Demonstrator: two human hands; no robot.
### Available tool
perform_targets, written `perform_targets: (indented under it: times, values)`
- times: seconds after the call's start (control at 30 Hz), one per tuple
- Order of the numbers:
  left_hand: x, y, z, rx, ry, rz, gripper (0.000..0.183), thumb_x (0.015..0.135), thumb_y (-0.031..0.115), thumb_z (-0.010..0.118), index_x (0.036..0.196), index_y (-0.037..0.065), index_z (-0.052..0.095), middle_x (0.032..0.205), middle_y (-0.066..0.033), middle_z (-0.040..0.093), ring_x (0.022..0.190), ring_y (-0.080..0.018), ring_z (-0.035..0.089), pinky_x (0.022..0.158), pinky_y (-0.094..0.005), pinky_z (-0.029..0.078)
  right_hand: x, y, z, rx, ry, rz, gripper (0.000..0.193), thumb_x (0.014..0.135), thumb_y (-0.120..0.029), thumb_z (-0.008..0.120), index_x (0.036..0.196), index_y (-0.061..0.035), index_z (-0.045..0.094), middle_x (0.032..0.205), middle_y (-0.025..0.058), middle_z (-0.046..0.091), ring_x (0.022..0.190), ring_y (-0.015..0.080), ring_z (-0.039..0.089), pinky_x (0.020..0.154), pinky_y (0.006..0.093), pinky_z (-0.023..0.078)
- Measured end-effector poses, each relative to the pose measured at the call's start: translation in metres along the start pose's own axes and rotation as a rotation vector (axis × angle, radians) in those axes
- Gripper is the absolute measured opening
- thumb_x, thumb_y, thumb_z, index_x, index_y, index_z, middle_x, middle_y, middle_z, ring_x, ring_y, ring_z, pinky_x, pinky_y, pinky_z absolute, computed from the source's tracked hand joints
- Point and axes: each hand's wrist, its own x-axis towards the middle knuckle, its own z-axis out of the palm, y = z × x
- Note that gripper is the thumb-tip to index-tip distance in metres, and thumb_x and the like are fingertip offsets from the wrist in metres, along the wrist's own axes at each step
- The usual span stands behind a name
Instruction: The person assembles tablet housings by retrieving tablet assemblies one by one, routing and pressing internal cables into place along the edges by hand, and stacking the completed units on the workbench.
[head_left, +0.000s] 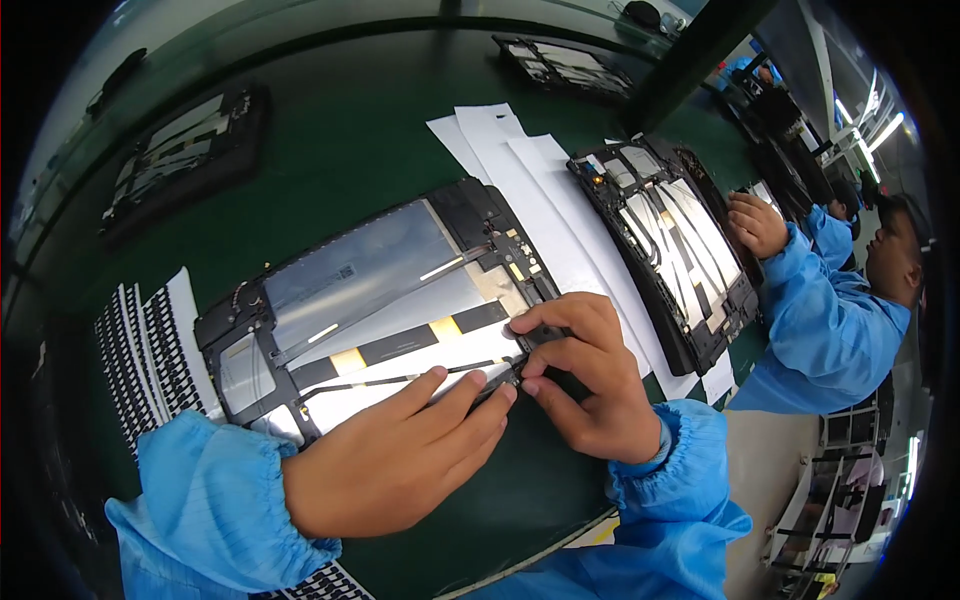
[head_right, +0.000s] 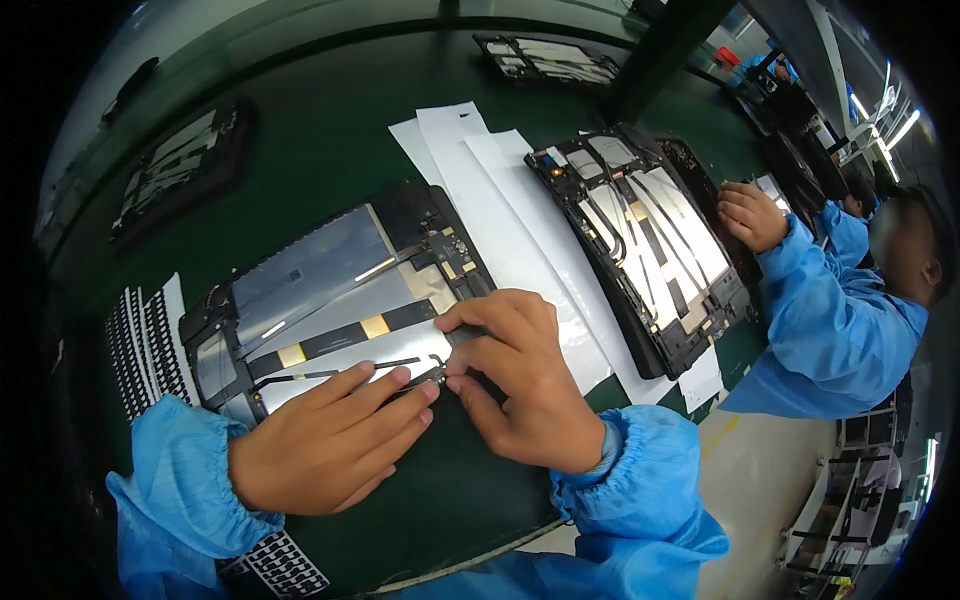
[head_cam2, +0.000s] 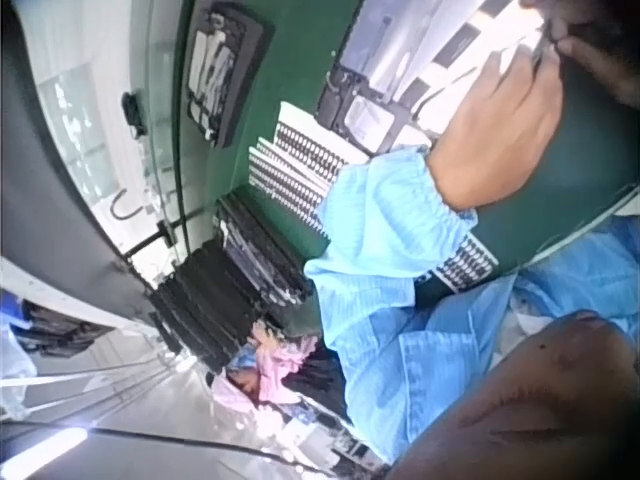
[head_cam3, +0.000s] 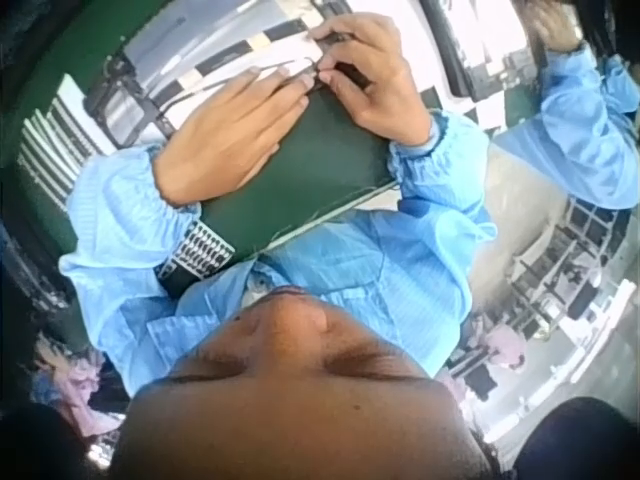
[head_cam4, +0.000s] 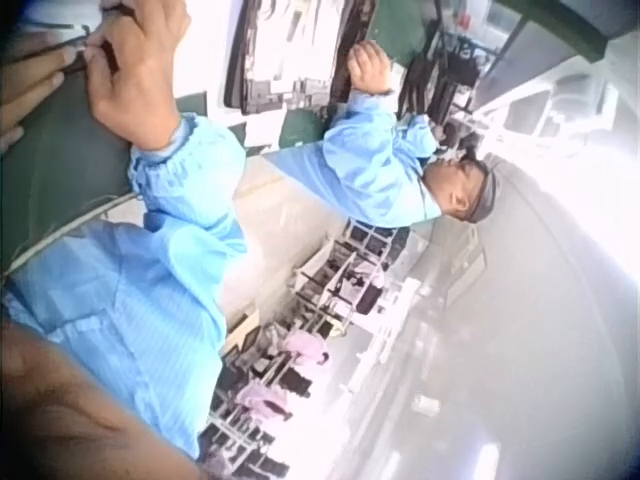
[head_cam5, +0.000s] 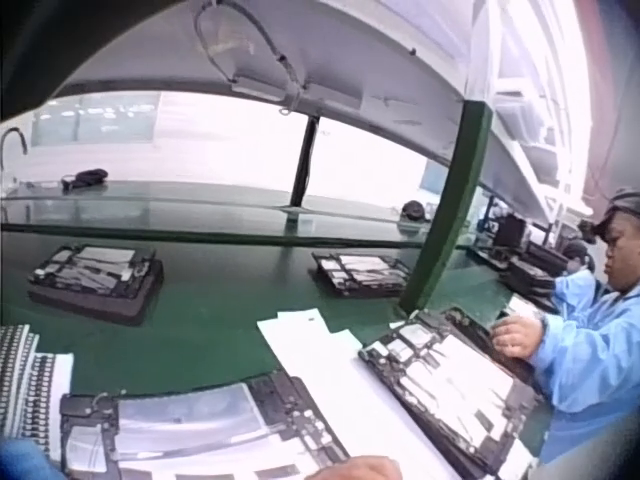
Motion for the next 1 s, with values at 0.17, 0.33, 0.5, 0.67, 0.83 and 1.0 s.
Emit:
perform_targets:
  times: [0.17, 0.33, 0.5, 0.67, 0.83, 1.0]
  values:
    - [-0.002, 0.000, 0.002, -0.110, 0.011, -0.030, 0.053, 0.070, 0.014, 0.062, 0.118, -0.003, 0.048, 0.125, -0.0178, 0.044, 0.116, -0.0310, 0.044, 0.098, -0.0413, 0.034, -0.004, 0.001, 0.006, -0.009, 0.069, -0.001, 0.017, 0.061, 0.003, 0.066, 0.073, -0.0058, 0.059, 0.102, 0.0070, 0.056, 0.097, 0.0268, 0.048, 0.084, 0.0346, 0.036]
    - [-0.024, 0.018, -0.040, -0.110, 0.104, -0.202, 0.059, 0.067, 0.010, 0.065, 0.122, -0.002, 0.043, 0.127, -0.0199, 0.042, 0.121, -0.0352, 0.038, 0.101, -0.0443, 0.030, -0.003, 0.015, 0.004, 0.409, 0.214, 0.126, 0.014, 0.066, 0.001, 0.066, 0.079, -0.0020, 0.061, 0.100, 0.0107, 0.058, 0.096, 0.0236, 0.055, 0.081, 0.0307, 0.042]
    - [-0.088, 0.057, -0.054, -0.020, 0.415, -0.647, 0.062, 0.066, 0.013, 0.071, 0.120, -0.003, 0.045, 0.114, -0.0210, 0.050, 0.108, -0.0356, 0.046, 0.091, -0.0419, 0.037, -0.019, 0.032, -0.002, -0.042, 0.343, 0.229, 0.028, 0.074, -0.011, 0.063, 0.099, 0.0005, 0.056, 0.103, 0.0168, 0.056, 0.096, 0.0328, 0.050, 0.085, 0.0377, 0.039]
    - [-0.112, 0.058, -0.010, -0.169, 0.294, -0.932, 0.070, 0.067, 0.025, 0.075, 0.120, -0.006, 0.043, 0.104, -0.0215, 0.054, 0.096, -0.0340, 0.050, 0.086, -0.0401, 0.039, -0.002, 0.022, 0.017, -0.076, 0.234, 0.273, 0.039, 0.076, -0.015, 0.063, 0.109, 0.0039, 0.051, 0.102, 0.0217, 0.054, 0.098, 0.0348, 0.048, 0.087, 0.0387, 0.038]
    - [-0.117, 0.052, 0.013, -0.030, 0.584, -0.742, 0.059, 0.063, 0.021, 0.076, 0.111, -0.005, 0.053, 0.098, -0.0203, 0.057, 0.089, -0.0332, 0.052, 0.083, -0.0401, 0.040, 0.005, 0.024, 0.031, -0.064, 0.363, 0.174, 0.042, 0.077, -0.015, 0.062, 0.113, 0.0024, 0.050, 0.105, 0.0207, 0.052, 0.100, 0.0338, 0.047, 0.089, 0.0387, 0.037]
    - [-0.128, 0.083, -0.019, 0.129, 0.842, -0.799, 0.052, 0.060, 0.023, 0.079, 0.104, 0.002, 0.061, 0.100, -0.0226, 0.056, 0.092, -0.0351, 0.054, 0.081, -0.0394, 0.044, 0.047, -0.023, 0.000, 0.289, 0.404, 0.077, 0.039, 0.081, -0.009, 0.058, 0.117, 0.0008, 0.048, 0.110, 0.0124, 0.052, 0.099, 0.0186, 0.049, 0.087, 0.0284, 0.038]
